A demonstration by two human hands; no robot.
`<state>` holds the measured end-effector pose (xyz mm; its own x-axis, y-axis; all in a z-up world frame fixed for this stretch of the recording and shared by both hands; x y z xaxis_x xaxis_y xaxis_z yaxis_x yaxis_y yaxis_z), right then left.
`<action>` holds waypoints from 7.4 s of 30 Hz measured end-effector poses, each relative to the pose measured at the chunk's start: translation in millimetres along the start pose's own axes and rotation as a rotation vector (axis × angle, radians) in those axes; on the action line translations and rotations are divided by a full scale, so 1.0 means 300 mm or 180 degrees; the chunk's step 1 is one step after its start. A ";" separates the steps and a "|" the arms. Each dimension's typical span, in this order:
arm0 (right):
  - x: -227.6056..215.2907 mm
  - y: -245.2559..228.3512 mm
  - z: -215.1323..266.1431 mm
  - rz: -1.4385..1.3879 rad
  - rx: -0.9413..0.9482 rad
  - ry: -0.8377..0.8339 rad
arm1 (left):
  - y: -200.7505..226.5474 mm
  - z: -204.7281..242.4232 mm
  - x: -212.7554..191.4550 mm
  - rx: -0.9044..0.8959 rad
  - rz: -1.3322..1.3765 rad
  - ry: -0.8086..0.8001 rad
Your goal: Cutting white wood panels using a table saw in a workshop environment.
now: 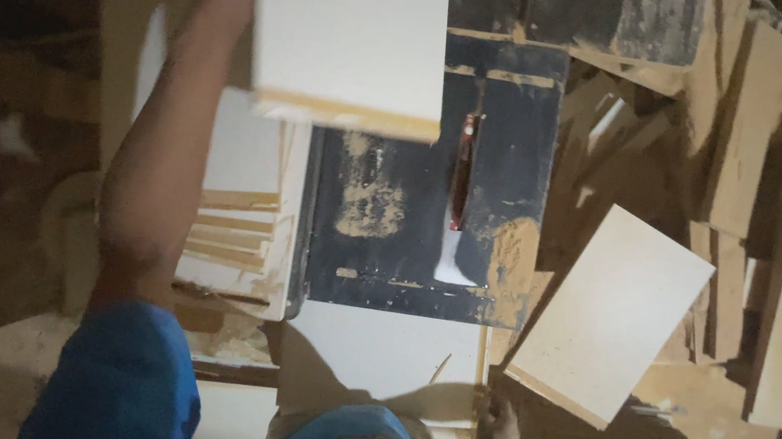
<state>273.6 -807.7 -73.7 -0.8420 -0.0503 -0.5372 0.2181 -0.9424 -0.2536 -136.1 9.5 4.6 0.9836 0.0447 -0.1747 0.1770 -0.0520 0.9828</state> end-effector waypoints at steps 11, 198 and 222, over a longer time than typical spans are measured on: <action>0.110 0.042 -0.004 -0.0115 -0.0609 0.0093 | 0.277 0.690 -0.726 -0.0853 -0.1029 -0.0108; -0.272 -0.995 -0.273 0.1189 -0.4560 0.2711 | 0.024 1.315 0.390 0.1314 -0.1141 -0.2048; -0.667 -0.906 -0.437 -0.0779 -0.2582 0.1311 | 0.010 0.959 0.504 0.1884 -0.1782 -0.1914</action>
<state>447.5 -498.0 -2.8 -0.7029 0.3856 -0.5978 0.4659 -0.3854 -0.7965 23.2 -270.9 -35.9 0.5793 -0.2872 -0.7629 0.4465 -0.6712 0.5917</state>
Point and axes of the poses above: each hand's wrist, its own z-axis away from the middle knuckle, its own x-axis out of the palm, y = z × x, the point moved 1 cm from there along -z, towards the middle knuckle, and after that the axes turned 6 degrees about -y, right-handed, at the moved point
